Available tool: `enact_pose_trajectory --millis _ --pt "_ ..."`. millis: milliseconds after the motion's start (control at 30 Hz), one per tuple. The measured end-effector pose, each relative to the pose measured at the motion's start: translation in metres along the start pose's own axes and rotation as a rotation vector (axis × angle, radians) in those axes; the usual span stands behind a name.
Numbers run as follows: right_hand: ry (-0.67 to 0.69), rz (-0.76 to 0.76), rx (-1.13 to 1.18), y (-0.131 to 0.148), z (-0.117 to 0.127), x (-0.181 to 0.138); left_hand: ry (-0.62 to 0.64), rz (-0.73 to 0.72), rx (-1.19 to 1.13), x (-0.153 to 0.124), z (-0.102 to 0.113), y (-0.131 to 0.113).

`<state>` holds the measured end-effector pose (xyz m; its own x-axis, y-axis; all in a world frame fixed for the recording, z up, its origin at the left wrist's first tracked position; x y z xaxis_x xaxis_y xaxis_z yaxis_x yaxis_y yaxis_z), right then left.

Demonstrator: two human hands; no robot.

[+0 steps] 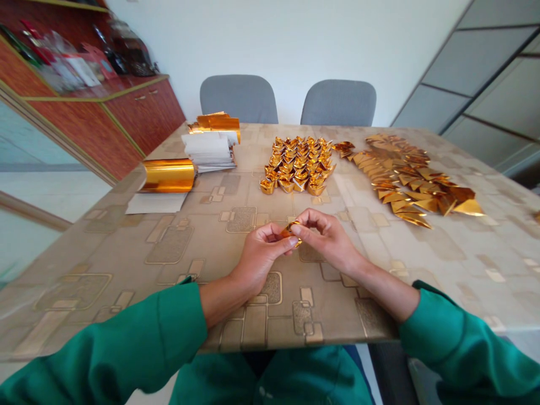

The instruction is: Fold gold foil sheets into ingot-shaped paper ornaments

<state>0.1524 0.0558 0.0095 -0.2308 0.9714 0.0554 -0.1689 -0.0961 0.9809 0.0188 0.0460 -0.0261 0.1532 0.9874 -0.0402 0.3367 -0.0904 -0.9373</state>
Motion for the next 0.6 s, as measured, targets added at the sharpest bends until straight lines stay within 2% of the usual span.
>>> enact_pose_trajectory --millis 100,200,267,367,600 --pt "-0.028 -0.004 -0.007 -0.003 0.001 0.001 0.032 -0.012 0.048 -0.001 -0.002 0.001" --pt "0.017 -0.035 0.042 -0.007 0.0 0.004 0.021 -0.002 0.048 0.0 -0.002 0.0" --pt "0.048 -0.042 0.086 -0.007 -0.001 0.004 -0.037 0.016 -0.036 0.001 0.001 0.0" --pt "0.02 -0.06 0.109 -0.009 0.0 0.003 -0.125 0.019 -0.219 0.004 0.006 -0.002" --pt "0.008 -0.047 0.078 -0.014 -0.007 0.0 -0.072 0.057 -0.345 0.006 0.004 0.002"
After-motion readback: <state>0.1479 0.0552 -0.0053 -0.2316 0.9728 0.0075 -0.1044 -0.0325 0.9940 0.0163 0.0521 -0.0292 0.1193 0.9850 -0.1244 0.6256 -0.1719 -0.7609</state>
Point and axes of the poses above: each hand's wrist, its own x-axis towards the middle knuckle, its own z-axis out of the back of the hand, y = z × x, the point moved 6 cm from there along x, towards the middle knuckle, and after that the axes turned 9 degrees about -z, right-handed, at the moved point
